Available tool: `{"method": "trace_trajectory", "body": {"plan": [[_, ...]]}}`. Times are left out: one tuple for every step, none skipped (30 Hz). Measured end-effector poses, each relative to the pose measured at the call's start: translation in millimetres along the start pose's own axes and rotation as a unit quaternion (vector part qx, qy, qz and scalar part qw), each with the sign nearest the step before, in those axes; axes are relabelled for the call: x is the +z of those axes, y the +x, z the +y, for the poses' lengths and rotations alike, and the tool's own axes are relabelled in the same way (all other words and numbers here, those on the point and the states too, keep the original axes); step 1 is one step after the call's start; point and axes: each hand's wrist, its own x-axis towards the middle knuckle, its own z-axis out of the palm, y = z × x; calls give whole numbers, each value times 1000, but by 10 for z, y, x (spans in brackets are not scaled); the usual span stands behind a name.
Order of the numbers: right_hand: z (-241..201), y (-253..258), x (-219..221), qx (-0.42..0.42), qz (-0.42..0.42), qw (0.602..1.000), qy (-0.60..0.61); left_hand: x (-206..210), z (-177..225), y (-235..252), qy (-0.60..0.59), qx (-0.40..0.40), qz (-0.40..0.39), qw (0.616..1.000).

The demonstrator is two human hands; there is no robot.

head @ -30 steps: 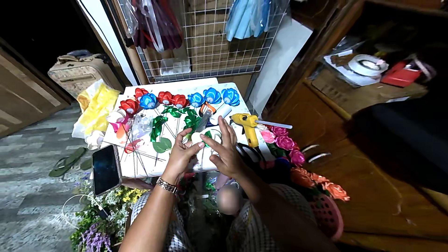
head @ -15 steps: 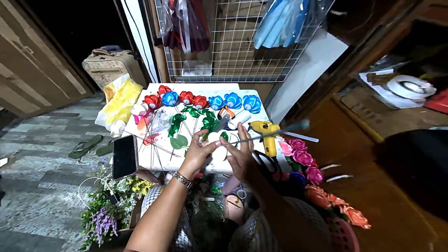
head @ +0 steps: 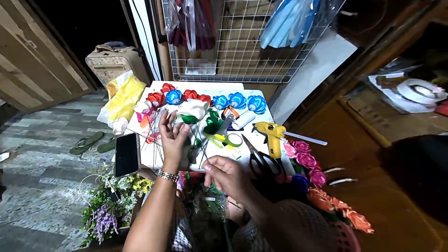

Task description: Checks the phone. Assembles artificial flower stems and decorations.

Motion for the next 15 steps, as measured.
{"method": "trace_trajectory", "body": {"plan": [[23, 71, 53, -15, 5, 1000, -14, -37, 16, -11, -21, -54, 2, 998], [49, 147, 100, -21, 7, 999, -24, -66, 55, -23, -50, -110, -9, 993], [80, 226, 139, -15, 5, 999, -34, -100, 90, -30, -81, -151, -31, 985], [110, 312, 162, -3, -3, 999, -51, -134, 114, -31, -106, -174, -46, 978], [139, 404, 164, 9, -19, 996, -81, -170, 132, -30, -119, -186, -42, 974], [167, 501, 136, 17, -39, 991, -125, -208, 147, -29, -125, -193, -20, 973], [187, 606, 74, 21, -48, 983, -179, -252, 163, -17, -134, -197, 12, 971], [208, 722, -22, 22, -39, 972, -230, -308, 178, -4, -138, -199, 38, 970], [253, 852, -147, 18, -7, 961, -274, -371, 188, 7, -142, -199, 59, 968], [299, 998, -281, 21, 35, 948, -314, -425, 191, 15, -143, -197, 77, 967], [332, 1152, -395, 37, 80, 931, -354, -463, 189, 19, -143, -192, 89, 967], [374, 1297, -483, 63, 113, 909, -397, -488, 186, 19, -143, -191, 92, 967], [419, 1424, -544, 94, 122, 881, -448, -503, 185, 19, -141, -195, 94, 966], [453, 1530, -574, 126, 114, 852, -496, -511, 185, 21, -139, -203, 97, 965], [475, 1613, -576, 150, 99, 826, -535, -515, 184, 21, -135, -208, 98, 964]]}}
